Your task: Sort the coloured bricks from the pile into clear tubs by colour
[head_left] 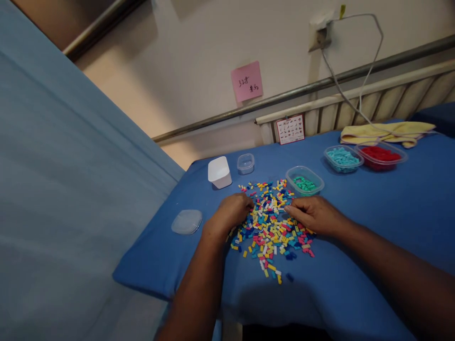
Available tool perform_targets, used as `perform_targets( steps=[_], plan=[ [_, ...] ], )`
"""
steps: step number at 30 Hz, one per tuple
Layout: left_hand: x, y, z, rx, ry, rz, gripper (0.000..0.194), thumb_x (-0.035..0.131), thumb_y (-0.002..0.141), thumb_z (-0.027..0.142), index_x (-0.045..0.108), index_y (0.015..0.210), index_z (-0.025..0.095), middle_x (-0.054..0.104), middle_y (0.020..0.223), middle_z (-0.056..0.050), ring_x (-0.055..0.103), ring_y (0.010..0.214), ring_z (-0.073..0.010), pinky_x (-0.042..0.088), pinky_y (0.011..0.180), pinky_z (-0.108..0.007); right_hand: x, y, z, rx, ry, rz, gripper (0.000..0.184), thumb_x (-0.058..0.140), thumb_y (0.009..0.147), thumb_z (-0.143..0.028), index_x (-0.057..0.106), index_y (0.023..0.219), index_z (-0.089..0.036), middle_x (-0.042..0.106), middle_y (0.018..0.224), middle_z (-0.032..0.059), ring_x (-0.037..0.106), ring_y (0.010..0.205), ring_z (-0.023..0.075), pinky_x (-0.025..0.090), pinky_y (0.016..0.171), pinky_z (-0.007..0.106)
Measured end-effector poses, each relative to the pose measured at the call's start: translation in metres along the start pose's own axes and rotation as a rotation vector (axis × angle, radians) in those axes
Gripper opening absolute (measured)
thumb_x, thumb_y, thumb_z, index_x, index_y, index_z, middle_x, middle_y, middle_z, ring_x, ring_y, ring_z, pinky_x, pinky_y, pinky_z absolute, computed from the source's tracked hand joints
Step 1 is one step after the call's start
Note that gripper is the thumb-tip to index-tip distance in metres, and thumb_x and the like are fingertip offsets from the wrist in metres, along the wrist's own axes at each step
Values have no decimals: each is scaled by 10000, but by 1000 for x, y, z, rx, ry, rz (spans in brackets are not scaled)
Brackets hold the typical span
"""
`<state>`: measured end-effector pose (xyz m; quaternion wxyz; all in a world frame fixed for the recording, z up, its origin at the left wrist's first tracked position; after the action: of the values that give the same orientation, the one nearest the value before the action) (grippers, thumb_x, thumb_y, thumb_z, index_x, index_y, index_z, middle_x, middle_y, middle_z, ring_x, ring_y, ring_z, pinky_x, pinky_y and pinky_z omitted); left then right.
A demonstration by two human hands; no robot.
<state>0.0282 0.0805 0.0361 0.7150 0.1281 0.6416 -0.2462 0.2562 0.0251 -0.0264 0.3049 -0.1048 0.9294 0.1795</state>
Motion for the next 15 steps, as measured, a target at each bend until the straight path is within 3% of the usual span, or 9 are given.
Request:
perform_targets(
  steps=[4, 8, 15],
  plan=[
    [-5, 3, 0, -32, -43, -1, 221, 614, 833, 126, 793, 916, 224, 765, 913, -61, 643, 769, -199, 442, 712, -277, -2, 2, -3, -11, -12, -3, 515, 505, 1045, -501, 458, 622, -212, 476, 566, -29, 432, 547, 126, 245, 559, 306],
    [-19, 16, 16, 50, -168, 99, 215, 587, 899, 197, 769, 1013, 204, 769, 941, -51, 656, 787, -188, 456, 723, -272, -5, 3, -10, -16, -28, 14, 513, 514, 1042, -484, 440, 616, -208, 470, 560, -31, 433, 541, 123, 232, 561, 313],
    [-31, 78, 84, 243, -394, 164, 211, 614, 924, 215, 765, 1066, 175, 781, 970, -41, 682, 818, -172, 505, 764, -276, -5, 4, -8, -18, -1, 14, 509, 522, 1039, -494, 471, 621, -209, 496, 562, -31, 450, 550, 127, 252, 568, 307]
  ],
)
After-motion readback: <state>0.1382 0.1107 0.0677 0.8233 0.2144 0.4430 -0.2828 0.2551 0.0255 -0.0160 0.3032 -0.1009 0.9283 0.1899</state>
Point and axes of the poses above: each hand's wrist, its own y-axis towards the middle knuckle, its own x-axis out of the palm, z = x × y, the point moved 6 cm from there along y, towards the middle knuckle
